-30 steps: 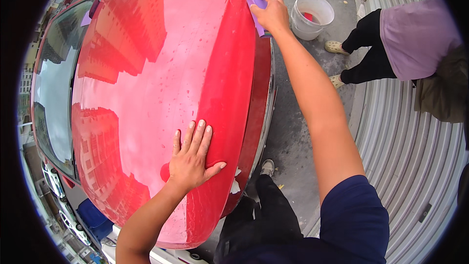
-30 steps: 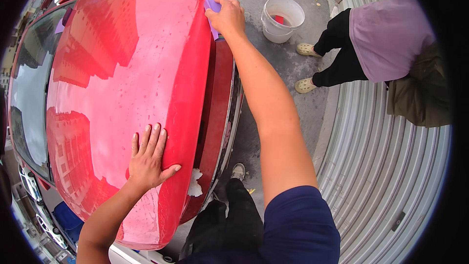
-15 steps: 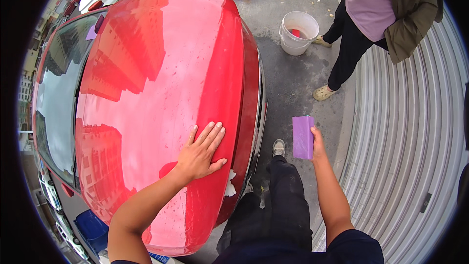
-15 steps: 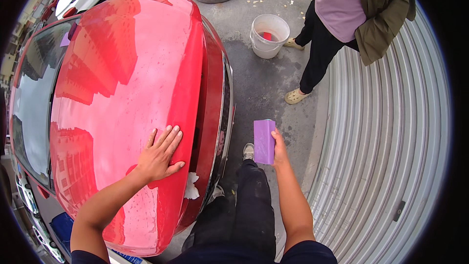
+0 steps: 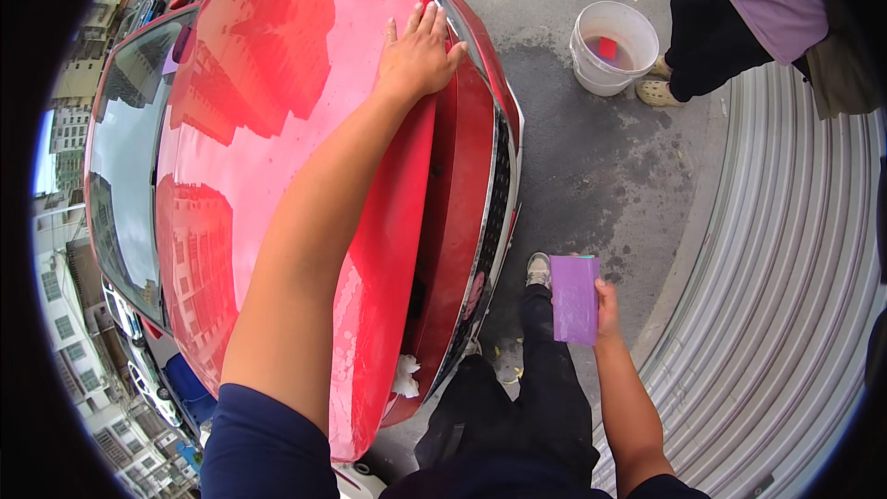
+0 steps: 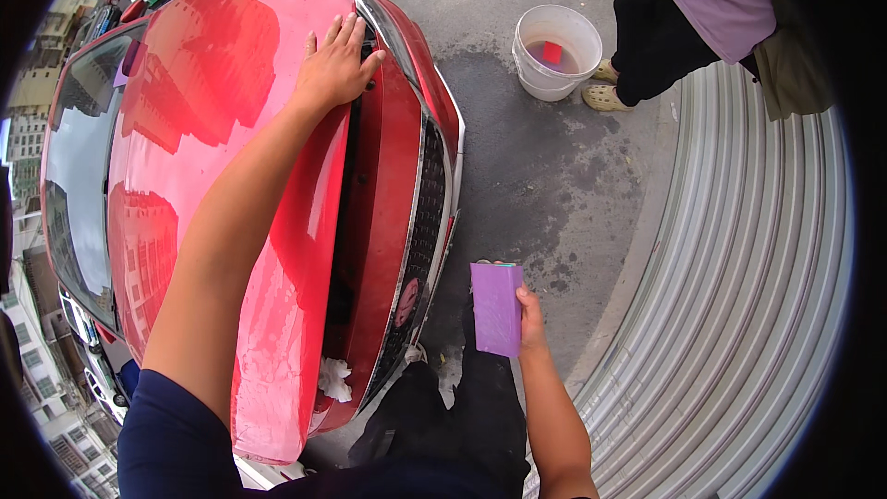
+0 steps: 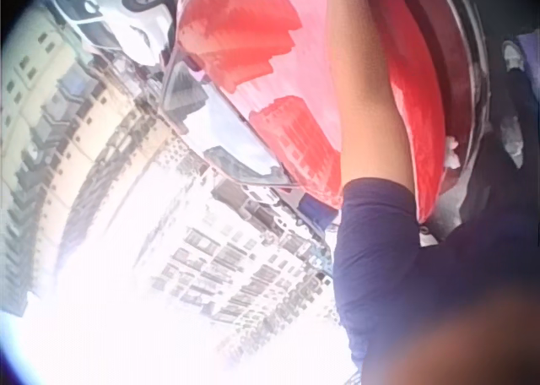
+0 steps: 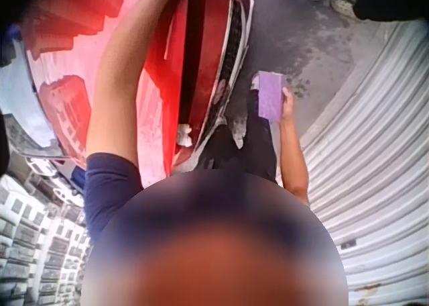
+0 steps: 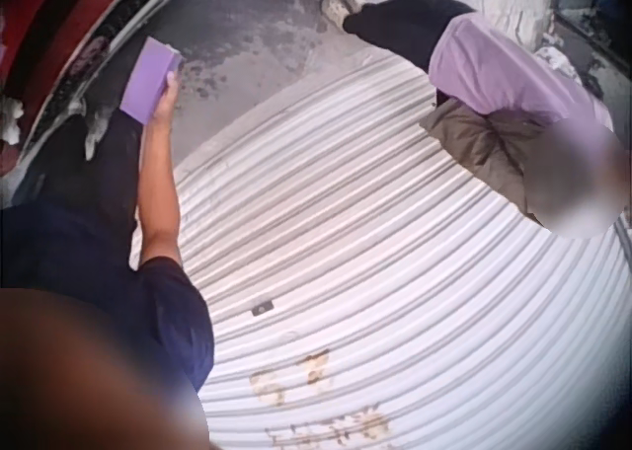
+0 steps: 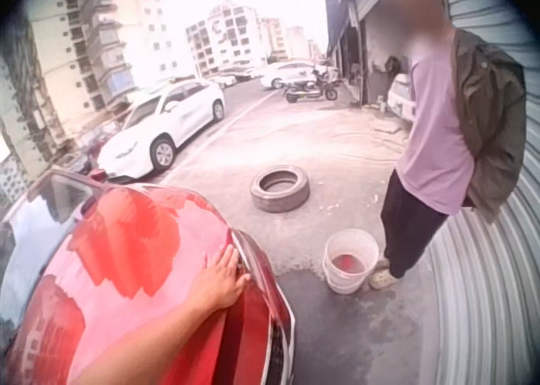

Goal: The person wets a purple sanding block in a bucket of water and then sands the hood of a red car. They repeatedly rub the sanding block over the hood surface while occasionally dipping it back into the water.

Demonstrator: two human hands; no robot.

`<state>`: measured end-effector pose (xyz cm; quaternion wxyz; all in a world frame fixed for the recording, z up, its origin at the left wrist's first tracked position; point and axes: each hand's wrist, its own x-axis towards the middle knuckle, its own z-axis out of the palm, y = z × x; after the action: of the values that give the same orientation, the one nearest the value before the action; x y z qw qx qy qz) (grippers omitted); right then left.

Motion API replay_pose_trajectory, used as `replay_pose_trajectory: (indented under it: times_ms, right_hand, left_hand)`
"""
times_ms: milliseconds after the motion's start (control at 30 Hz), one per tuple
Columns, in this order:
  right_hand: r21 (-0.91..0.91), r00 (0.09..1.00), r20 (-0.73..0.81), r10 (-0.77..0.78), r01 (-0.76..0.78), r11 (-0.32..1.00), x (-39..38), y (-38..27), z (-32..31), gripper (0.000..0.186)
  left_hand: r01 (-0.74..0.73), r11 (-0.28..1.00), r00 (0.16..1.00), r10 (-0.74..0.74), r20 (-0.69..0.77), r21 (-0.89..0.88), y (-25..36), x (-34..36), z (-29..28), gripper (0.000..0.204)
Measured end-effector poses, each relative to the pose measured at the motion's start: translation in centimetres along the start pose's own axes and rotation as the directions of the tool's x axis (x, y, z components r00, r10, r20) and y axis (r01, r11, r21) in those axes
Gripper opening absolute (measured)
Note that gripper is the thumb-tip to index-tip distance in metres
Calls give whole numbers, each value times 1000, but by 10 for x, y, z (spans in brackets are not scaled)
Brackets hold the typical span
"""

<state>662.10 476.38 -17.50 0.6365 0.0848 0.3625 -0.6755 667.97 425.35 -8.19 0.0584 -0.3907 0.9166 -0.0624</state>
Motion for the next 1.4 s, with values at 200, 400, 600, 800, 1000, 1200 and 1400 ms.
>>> replay_pose_trajectory:
  times_ms: [200,400,600,800,1000,1200,1400]
  right_hand:
    - [-86,1000,-15,4,-5,996,8,-28,-9,70]
    - [-82,998,53,-35,39,996,19,-37,21,79]
    - [-126,977,207,-46,74,989,-10,-24,77,80]
    - [-88,955,279,-101,131,987,-74,5,128,79]
    - [-88,901,412,-136,188,978,-164,67,165,77]
    - [-136,859,512,-24,108,985,-249,144,176,76]
    - [-309,836,531,140,38,950,-294,187,168,76]
  left_hand:
    - [-176,982,981,181,-75,61,-5,-2,16,68]
    - [-170,983,985,171,-9,75,20,-58,1,65]
    - [-249,968,967,250,-41,29,29,-202,-28,60]
    - [-344,938,939,344,11,-38,28,-368,-36,65]
    - [-396,915,912,401,88,-71,17,-596,-34,64]
    - [-387,922,918,387,82,-23,0,-796,-14,59]
    - [-345,938,935,346,72,-31,-27,-924,19,70]
